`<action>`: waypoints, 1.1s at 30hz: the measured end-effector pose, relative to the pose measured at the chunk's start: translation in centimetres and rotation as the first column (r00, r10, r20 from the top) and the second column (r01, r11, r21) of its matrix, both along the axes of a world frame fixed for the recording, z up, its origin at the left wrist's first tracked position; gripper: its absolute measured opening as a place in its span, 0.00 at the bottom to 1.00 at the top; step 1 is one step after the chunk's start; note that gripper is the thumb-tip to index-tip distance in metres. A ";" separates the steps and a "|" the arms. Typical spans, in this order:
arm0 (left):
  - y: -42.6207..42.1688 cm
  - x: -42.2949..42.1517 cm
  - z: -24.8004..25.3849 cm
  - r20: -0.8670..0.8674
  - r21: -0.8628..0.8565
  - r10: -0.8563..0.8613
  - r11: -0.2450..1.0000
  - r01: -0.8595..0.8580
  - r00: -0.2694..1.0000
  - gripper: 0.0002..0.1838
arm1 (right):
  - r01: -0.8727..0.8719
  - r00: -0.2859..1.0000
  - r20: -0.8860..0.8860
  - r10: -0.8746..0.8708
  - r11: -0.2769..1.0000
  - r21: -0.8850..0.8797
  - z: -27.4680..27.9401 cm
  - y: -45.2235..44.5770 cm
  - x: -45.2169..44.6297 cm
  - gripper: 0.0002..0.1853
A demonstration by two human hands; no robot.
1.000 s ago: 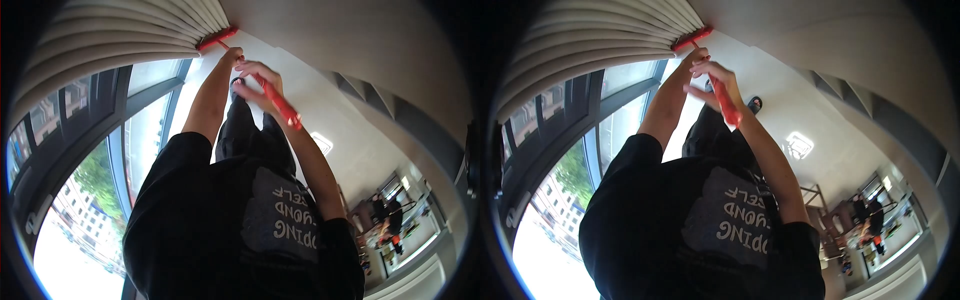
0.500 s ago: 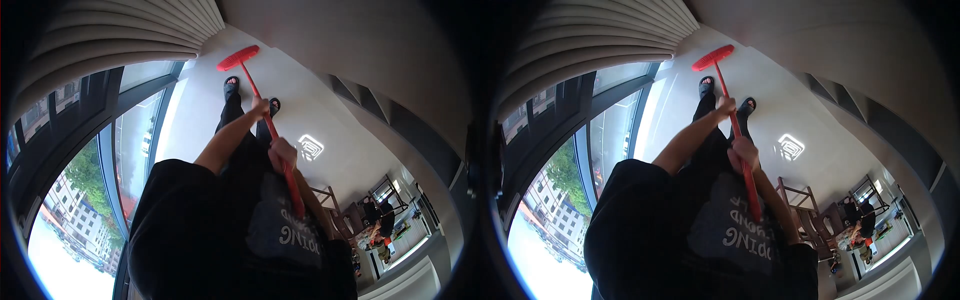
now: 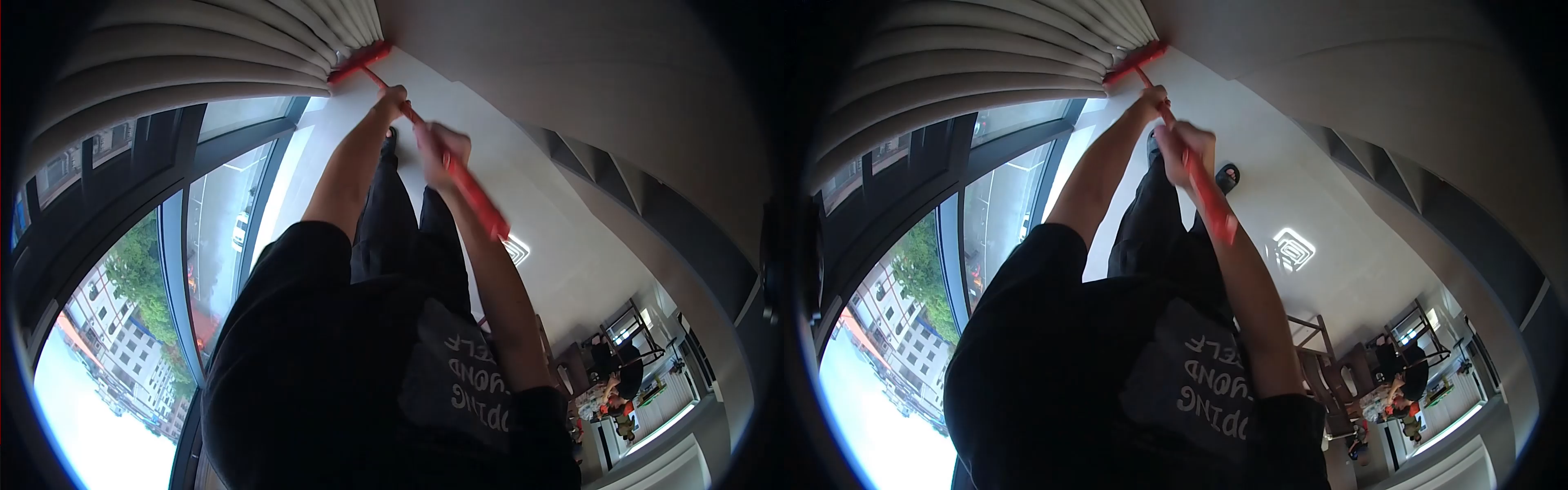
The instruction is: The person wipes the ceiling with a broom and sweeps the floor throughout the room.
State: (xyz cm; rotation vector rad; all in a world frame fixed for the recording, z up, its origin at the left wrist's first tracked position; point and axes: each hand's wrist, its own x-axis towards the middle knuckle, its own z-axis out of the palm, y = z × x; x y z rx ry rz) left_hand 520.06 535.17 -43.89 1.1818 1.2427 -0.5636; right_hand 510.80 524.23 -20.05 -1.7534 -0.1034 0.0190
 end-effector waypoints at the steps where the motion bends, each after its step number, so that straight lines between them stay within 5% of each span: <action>1: 0.6 0.9 -0.4 -0.016 -0.016 -0.055 0.998 0.055 0.998 0.03 | 0.070 0.995 -0.070 -0.067 0.997 0.041 0.4 0.8 1.4 0.16; 4: 1.6 0.3 -13.9 0.062 -0.085 -0.103 0.991 0.108 0.993 0.04 | 0.021 0.996 -0.086 -0.024 0.999 -0.034 0.2 -0.3 1.2 0.17; 6: -0.9 -2.8 -11.9 0.071 -0.068 -0.125 0.989 0.130 0.990 0.05 | 0.009 0.999 -0.035 -0.010 1.000 -0.020 -0.9 -1.9 -1.4 0.14; 7: -2.2 -5.1 -10.6 0.149 0.028 -0.442 0.896 0.443 0.885 0.02 | 0.032 0.999 -0.036 -0.033 0.999 -0.032 -0.8 -2.8 -3.7 0.11; 9: -4.1 -9.6 -7.7 0.181 0.278 -0.897 0.439 0.854 0.403 0.05 | 0.088 0.995 -0.039 -0.090 0.994 -0.066 -0.9 -4.2 -8.5 0.08; 10: -5.3 -12.0 -5.0 0.085 0.260 -0.855 0.515 0.816 0.512 0.05 | 0.051 0.995 -0.076 -0.060 0.992 -0.119 1.1 -4.7 -10.1 0.06; 11: -7.5 -14.1 -2.4 -0.056 0.096 -0.441 0.891 0.444 0.896 0.02 | 0.034 0.984 -0.169 -0.050 0.995 -0.097 2.2 -5.4 -12.1 0.06; 12: -8.9 -15.9 0.1 -0.095 0.046 -0.318 0.945 0.323 0.943 0.04 | 0.020 0.965 -0.258 -0.040 0.997 -0.076 2.8 -6.1 -13.9 0.06; 14: -10.6 -18.7 4.1 -0.140 -0.080 -0.158 0.986 0.148 0.977 0.09 | 0.016 0.991 0.133 0.003 0.990 -0.143 3.7 -7.3 -15.5 0.05; 15: -10.9 -19.2 5.4 -0.141 -0.157 -0.123 0.982 0.101 0.982 0.11 | 0.019 0.990 0.141 0.001 0.990 -0.142 4.1 -7.6 -16.0 0.05; 17: -11.0 -18.2 7.4 -0.138 -0.115 -0.092 0.990 0.076 0.986 0.11 | 0.018 0.976 0.213 -0.044 0.992 0.126 4.6 -8.0 -16.6 0.09; 21: -9.3 -14.6 9.1 -0.075 -0.014 -0.046 0.999 0.045 0.996 0.10 | -0.024 0.964 0.265 -0.029 0.981 0.194 6.2 -6.9 -12.6 0.07; 22: -8.4 -14.0 4.1 -0.005 -0.042 -0.133 0.990 0.133 0.991 0.08 | -0.006 0.925 0.375 -0.057 0.986 0.164 5.0 -6.2 -11.2 0.05; 24: -6.1 -10.2 -2.5 0.068 -0.069 -0.220 0.972 0.225 0.973 0.07 | -0.044 0.970 0.242 0.037 0.999 0.023 4.5 -5.2 -8.2 0.04; 27: -2.1 -4.1 -2.5 0.138 -0.119 -0.057 0.990 0.074 0.989 0.07 | -0.005 0.990 0.140 0.009 1.000 -0.029 0.2 -2.4 -4.7 0.05; 29: -1.3 -1.5 0.1 0.051 -0.006 -0.191 0.981 0.192 0.980 0.05 | 0.018 0.986 0.165 -0.018 1.000 0.004 0.1 -1.5 -2.6 0.07; 30: 0.1 -1.8 -9.8 0.203 0.157 -0.503 0.863 0.479 0.840 0.03 | 0.003 0.991 0.133 -0.003 1.000 -0.002 0.1 -1.6 -1.9 0.07; 31: -0.9 -2.4 -12.0 0.200 0.156 -0.506 0.862 0.482 0.839 0.03 | -0.015 0.996 0.093 0.016 1.000 -0.008 0.2 -1.8 -1.7 0.08; 33: -3.6 -2.9 -13.5 0.033 -0.171 0.042 0.985 -0.036 0.999 0.03 | 0.043 0.999 0.022 -0.045 0.997 0.070 0.3 -2.7 -2.1 0.11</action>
